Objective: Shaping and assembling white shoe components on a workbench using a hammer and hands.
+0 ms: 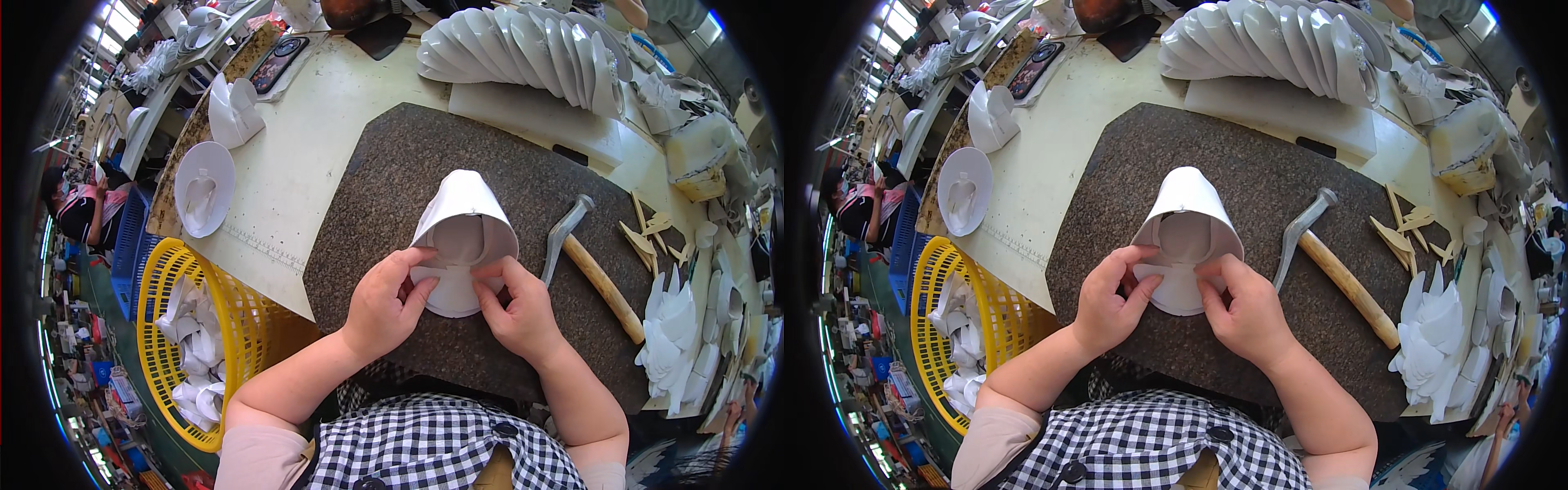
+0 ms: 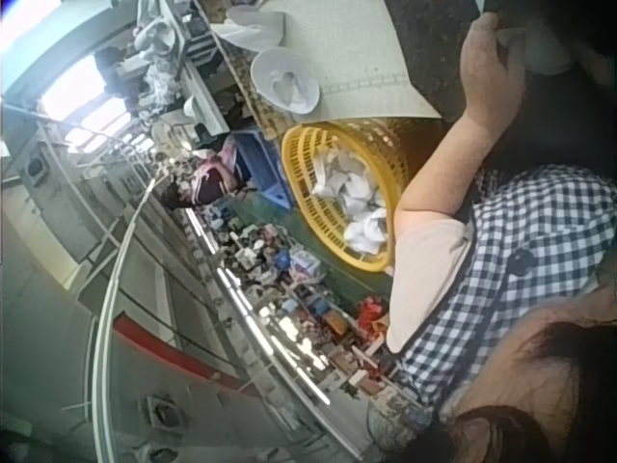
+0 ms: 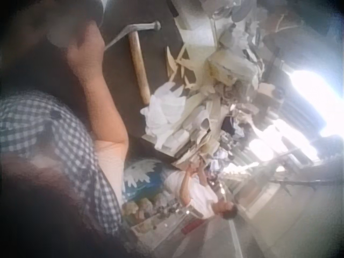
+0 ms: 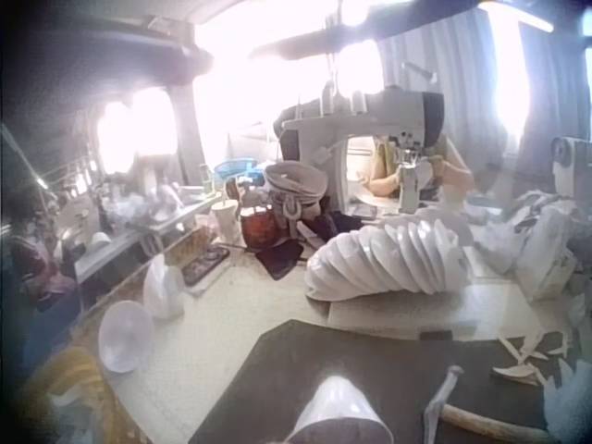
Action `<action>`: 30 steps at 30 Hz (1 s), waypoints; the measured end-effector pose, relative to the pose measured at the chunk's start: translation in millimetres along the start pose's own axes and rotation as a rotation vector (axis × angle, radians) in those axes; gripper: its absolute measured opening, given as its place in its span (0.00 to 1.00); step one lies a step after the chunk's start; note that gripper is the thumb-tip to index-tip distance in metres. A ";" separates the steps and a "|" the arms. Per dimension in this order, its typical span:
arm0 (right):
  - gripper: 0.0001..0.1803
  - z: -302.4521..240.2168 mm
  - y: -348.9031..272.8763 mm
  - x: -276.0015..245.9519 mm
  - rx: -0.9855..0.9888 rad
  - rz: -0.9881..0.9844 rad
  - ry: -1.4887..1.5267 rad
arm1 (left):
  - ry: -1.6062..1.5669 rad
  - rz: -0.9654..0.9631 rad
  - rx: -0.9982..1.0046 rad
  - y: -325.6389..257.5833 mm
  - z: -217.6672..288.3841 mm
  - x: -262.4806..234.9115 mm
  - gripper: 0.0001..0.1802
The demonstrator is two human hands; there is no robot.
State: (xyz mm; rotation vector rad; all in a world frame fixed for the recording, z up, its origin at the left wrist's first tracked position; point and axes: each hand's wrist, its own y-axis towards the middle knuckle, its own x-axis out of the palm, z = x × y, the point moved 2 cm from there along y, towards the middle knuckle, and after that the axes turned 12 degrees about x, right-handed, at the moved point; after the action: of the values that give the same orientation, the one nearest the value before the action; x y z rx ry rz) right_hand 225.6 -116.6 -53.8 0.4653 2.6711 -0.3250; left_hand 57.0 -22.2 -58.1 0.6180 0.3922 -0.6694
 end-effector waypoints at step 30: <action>0.11 1.5 -12.6 -13.0 -0.135 0.169 -0.117 | 0.471 -0.420 0.399 -41.5 30.2 24.6 0.30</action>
State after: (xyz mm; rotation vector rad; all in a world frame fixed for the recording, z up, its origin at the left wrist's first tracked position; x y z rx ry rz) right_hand 232.7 -132.2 -47.5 0.6052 2.5009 -0.1169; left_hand 51.0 -78.4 -64.8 1.0963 0.8529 -1.0166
